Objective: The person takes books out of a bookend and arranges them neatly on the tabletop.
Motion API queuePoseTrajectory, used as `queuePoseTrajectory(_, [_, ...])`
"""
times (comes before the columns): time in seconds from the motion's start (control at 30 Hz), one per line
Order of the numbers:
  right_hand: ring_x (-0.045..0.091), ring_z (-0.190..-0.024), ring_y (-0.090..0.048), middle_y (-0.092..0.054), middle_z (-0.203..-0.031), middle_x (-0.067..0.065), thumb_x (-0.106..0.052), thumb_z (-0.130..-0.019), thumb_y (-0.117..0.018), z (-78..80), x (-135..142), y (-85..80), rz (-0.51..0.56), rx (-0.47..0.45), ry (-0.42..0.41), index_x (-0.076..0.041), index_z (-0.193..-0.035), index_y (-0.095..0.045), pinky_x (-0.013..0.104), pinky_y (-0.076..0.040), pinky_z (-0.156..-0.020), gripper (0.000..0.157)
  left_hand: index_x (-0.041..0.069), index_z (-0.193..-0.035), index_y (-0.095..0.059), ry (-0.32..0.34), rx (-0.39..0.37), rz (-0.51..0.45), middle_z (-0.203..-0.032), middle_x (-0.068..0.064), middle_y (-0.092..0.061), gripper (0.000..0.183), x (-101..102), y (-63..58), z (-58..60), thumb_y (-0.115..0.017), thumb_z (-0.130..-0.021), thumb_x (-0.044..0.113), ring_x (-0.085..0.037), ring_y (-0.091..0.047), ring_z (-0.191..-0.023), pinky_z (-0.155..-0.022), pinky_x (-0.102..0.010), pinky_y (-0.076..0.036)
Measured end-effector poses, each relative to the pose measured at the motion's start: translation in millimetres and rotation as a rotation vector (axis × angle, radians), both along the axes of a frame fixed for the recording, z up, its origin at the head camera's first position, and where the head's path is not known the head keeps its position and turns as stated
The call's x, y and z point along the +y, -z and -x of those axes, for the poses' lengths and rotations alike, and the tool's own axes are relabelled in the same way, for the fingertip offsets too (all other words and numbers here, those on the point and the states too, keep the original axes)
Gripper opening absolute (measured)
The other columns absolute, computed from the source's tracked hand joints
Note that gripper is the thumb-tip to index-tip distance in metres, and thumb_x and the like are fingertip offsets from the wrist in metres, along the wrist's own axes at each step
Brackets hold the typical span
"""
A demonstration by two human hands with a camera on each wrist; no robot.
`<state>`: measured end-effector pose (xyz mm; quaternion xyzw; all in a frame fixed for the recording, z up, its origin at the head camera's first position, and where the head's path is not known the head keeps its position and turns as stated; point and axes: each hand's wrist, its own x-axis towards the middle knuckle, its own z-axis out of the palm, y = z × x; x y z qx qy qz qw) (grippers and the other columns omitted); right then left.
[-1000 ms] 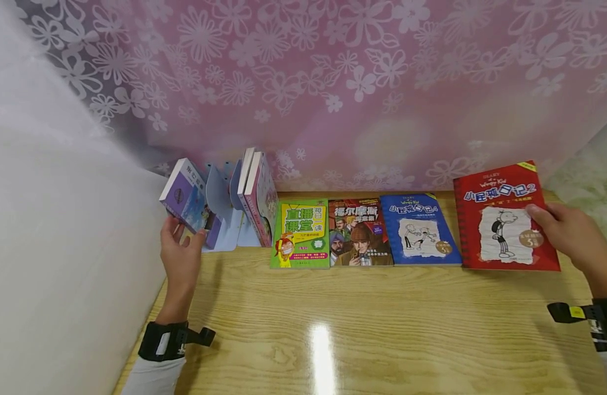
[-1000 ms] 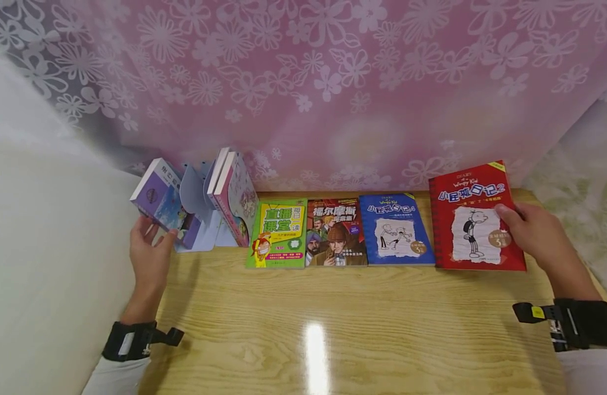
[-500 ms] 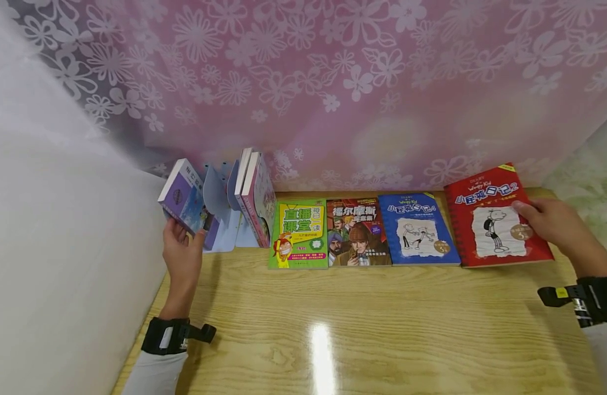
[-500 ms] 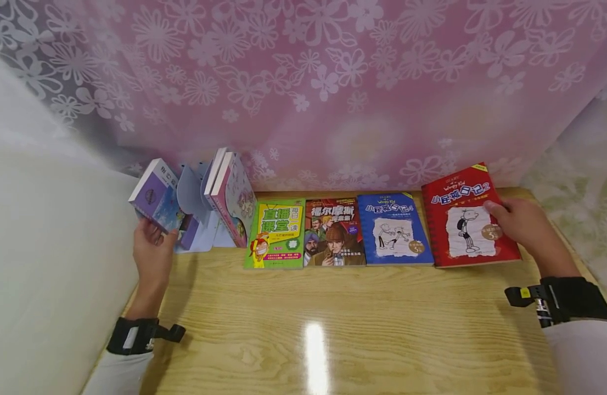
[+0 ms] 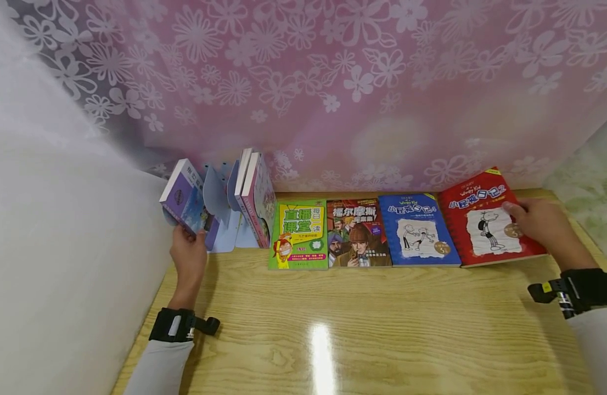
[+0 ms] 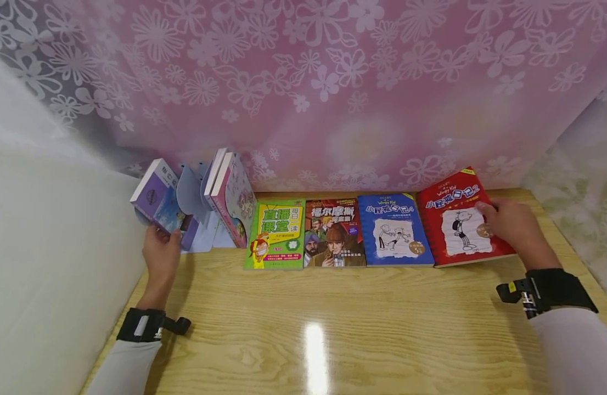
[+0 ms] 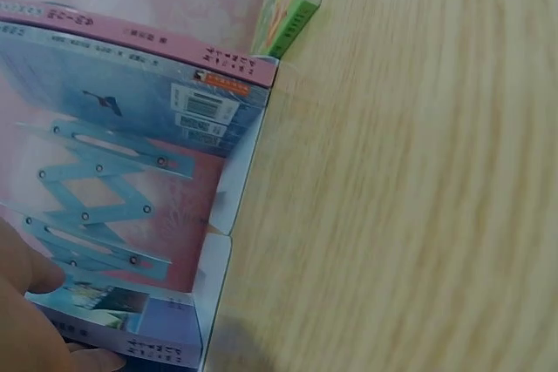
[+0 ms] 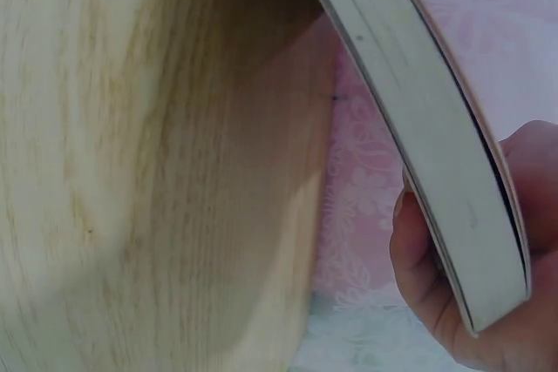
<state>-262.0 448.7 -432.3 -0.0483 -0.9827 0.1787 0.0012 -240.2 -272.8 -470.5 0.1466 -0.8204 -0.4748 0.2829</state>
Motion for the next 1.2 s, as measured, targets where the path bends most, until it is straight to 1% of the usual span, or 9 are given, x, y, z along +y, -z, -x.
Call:
queuePoseTrajectory(0.07, [0.048, -0.087, -0.047, -0.044, -0.111, 0.043, -0.053, -0.099, -0.034, 1.9, 0.0, 2.1, -0.015, 0.001, -0.009, 0.015, -0.131, -0.036, 0.059, -0.042, -0.068, 0.075, 0.004, -0.129, -0.047, 0.002, -0.008, 0.017, -0.117, -0.018, -0.06, 0.038, -1.1, 2.7, 1.2, -0.056, -0.095, 0.018, -0.022, -0.058, -0.099, -0.082, -0.043, -0.052])
queuePoseTrajectory(0.2, [0.049, -0.087, -0.047, -0.044, -0.112, 0.044, -0.05, -0.1, -0.036, 3.7, -0.1, 4.6, -0.037, -0.003, -0.02, 0.017, -0.128, -0.039, 0.062, -0.041, -0.071, 0.073, 0.002, -0.127, -0.049, 0.005, 0.017, 0.053, -0.118, -0.019, -0.06, 0.035, -3.7, 7.3, 4.0, -0.055, -0.096, 0.017, -0.024, -0.059, -0.1, -0.084, -0.045, -0.052])
queuePoseTrajectory(0.3, [0.05, -0.088, -0.046, -0.044, -0.112, 0.044, -0.053, -0.099, -0.036, 5.2, 0.4, 6.7, -0.037, -0.023, -0.006, 0.019, -0.126, -0.039, 0.063, -0.041, -0.073, 0.077, 0.0, -0.124, -0.051, 0.001, 0.03, 0.082, -0.117, -0.02, -0.061, 0.032, -5.5, 9.4, 5.7, -0.055, -0.095, 0.015, -0.026, -0.059, -0.1, -0.085, -0.046, -0.051])
queuePoseTrajectory(0.43, [0.05, -0.088, -0.047, -0.045, -0.11, 0.043, -0.057, -0.098, -0.034, 8.9, 2.1, 11.1, -0.046, -0.031, -0.002, 0.02, -0.124, -0.04, 0.064, -0.041, -0.074, 0.082, -0.002, -0.123, -0.052, -0.009, 0.021, 0.114, -0.118, -0.022, -0.06, 0.032, -7.9, 10.2, 7.2, -0.056, -0.095, 0.014, -0.028, -0.06, -0.102, -0.085, -0.046, -0.051])
queuePoseTrajectory(0.57, [0.048, -0.086, -0.049, -0.048, -0.107, 0.042, -0.056, -0.098, -0.035, 11.6, 4.1, 16.1, -0.055, -0.028, 0.001, 0.021, -0.12, -0.043, 0.061, -0.042, -0.071, 0.081, -0.002, -0.124, -0.052, -0.013, 0.013, 0.12, -0.121, -0.022, -0.06, 0.033, -9.9, 10.7, 8.2, -0.056, -0.095, 0.016, -0.029, -0.06, -0.103, -0.086, -0.046, -0.051])
queuePoseTrajectory(0.8, [0.044, -0.08, -0.053, -0.053, -0.101, 0.041, -0.048, -0.098, -0.042, 11.5, 5.4, 21.0, -0.054, -0.088, 0.006, 0.024, -0.112, -0.047, 0.052, -0.046, -0.064, 0.073, -0.001, -0.126, -0.051, -0.007, 0.016, 0.115, -0.123, -0.022, -0.059, 0.036, -11.7, 12.5, 6.5, -0.056, -0.095, 0.016, -0.03, -0.06, -0.105, -0.086, -0.046, -0.051])
queuePoseTrajectory(0.9, [0.042, -0.075, -0.055, -0.057, -0.095, 0.039, -0.044, -0.098, -0.046, 9.9, 5.2, 23.7, -0.055, -0.072, 0.012, 0.023, -0.106, -0.052, 0.048, -0.047, -0.059, 0.068, 0.0, -0.126, -0.052, -0.003, 0.026, 0.121, -0.122, -0.02, -0.06, 0.036, -11.7, 13.2, 7.3, -0.058, -0.095, 0.016, -0.029, -0.061, -0.104, -0.085, -0.045, -0.052])
queuePoseTrajectory(1.07, [0.035, -0.064, -0.055, -0.062, -0.076, 0.03, -0.04, -0.096, -0.052, 6.9, 4.8, 30.3, -0.046, -0.058, 0.059, 0.021, -0.093, -0.059, 0.04, -0.043, -0.051, 0.061, -0.002, -0.122, -0.054, -0.005, 0.04, 0.136, -0.119, -0.022, -0.061, 0.034, -10.0, 12.0, 9.0, -0.06, -0.093, 0.015, -0.029, -0.062, -0.101, -0.082, -0.045, -0.053])
queuePoseTrajectory(1.2, [0.035, -0.061, -0.056, -0.063, -0.069, 0.025, -0.038, -0.093, -0.057, 7.2, 3.9, 34.8, -0.043, -0.02, 0.076, 0.018, -0.084, -0.063, 0.041, -0.043, -0.049, 0.057, -0.002, -0.119, -0.055, -0.018, 0.038, 0.158, -0.116, -0.023, -0.063, 0.033, -10.1, 10.9, 8.5, -0.06, -0.093, 0.016, -0.03, -0.062, -0.099, -0.08, -0.047, -0.054])
